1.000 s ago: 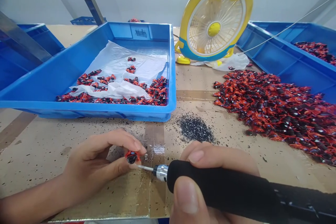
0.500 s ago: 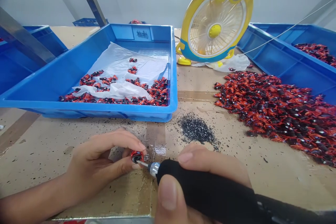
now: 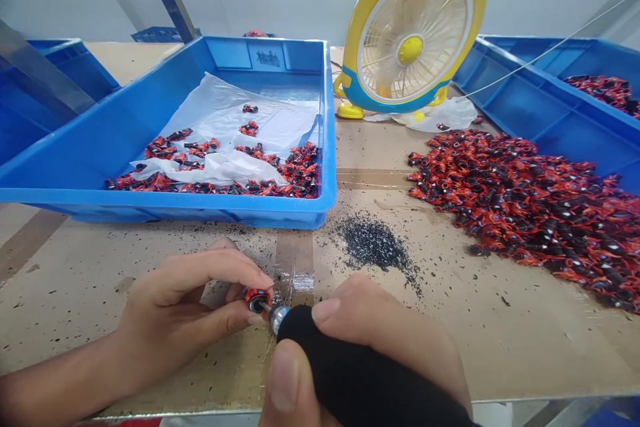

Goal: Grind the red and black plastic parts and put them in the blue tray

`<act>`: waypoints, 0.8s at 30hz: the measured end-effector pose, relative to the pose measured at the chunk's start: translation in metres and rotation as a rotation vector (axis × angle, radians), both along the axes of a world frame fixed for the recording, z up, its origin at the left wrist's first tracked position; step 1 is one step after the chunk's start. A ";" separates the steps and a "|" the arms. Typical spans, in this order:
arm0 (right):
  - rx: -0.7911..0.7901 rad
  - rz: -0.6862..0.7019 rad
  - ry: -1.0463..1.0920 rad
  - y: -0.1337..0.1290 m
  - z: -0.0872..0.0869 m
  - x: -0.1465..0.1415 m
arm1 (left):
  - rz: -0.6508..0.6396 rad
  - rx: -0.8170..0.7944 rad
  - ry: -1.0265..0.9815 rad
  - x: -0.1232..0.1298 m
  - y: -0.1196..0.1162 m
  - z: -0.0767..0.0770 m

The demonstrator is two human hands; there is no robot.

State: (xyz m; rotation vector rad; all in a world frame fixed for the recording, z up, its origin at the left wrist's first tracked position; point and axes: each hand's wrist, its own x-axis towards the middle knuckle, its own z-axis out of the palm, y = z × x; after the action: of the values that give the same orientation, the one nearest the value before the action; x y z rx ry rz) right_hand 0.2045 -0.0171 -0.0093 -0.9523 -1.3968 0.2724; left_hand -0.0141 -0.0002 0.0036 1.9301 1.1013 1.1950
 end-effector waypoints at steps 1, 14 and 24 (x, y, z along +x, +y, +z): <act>-0.006 -0.017 -0.020 -0.001 0.001 -0.002 | 0.003 0.003 0.003 0.000 0.000 0.000; 0.002 0.335 -0.240 0.014 0.006 0.021 | 0.006 0.010 0.045 0.002 -0.001 0.003; -0.092 -0.096 0.098 0.003 0.017 -0.026 | 0.065 -0.001 0.087 0.002 -0.001 0.003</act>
State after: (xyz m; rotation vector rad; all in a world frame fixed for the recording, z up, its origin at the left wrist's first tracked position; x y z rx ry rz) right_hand 0.1788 -0.0141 0.0081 -1.0649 -1.2544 0.3098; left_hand -0.0124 -0.0011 0.0069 1.9752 1.2177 1.1544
